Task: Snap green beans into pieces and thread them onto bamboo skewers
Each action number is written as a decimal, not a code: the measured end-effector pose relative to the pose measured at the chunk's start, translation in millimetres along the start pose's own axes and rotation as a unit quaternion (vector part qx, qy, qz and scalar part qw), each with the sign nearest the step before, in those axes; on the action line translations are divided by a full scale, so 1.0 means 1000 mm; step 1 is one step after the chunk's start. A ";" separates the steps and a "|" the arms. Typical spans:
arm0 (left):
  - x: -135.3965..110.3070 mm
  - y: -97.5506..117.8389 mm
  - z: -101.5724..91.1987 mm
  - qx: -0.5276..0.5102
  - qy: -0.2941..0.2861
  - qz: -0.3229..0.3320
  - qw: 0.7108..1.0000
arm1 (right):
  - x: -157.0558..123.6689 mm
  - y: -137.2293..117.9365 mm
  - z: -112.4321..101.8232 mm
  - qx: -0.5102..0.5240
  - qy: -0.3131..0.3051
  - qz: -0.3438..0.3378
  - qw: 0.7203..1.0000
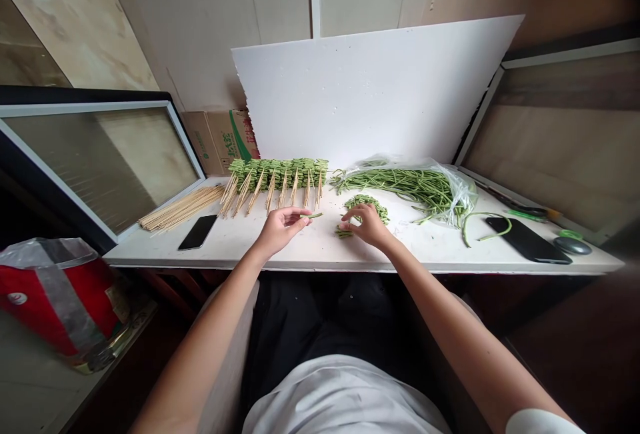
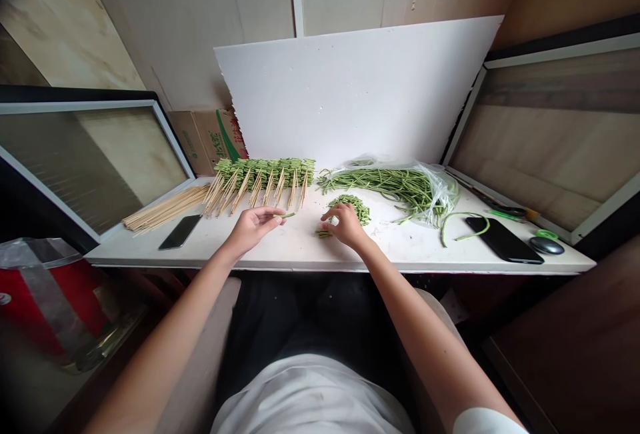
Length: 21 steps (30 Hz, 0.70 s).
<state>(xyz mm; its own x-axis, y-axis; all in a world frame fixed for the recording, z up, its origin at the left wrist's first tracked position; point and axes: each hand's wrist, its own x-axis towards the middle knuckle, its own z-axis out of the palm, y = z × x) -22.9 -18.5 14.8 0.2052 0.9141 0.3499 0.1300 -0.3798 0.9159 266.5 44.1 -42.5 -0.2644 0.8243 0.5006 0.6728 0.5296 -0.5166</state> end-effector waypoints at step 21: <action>-0.004 0.003 0.010 0.052 -0.006 0.051 0.997 | -0.010 -0.099 -0.014 0.184 0.062 -0.121 0.973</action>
<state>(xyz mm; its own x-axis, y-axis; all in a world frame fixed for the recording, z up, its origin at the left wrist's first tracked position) -13.4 -24.7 14.2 0.2340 0.8684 0.4372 0.2074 -0.4839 0.8502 212.3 -19.3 13.1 -0.2838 0.6478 0.7069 0.3014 0.7602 -0.5756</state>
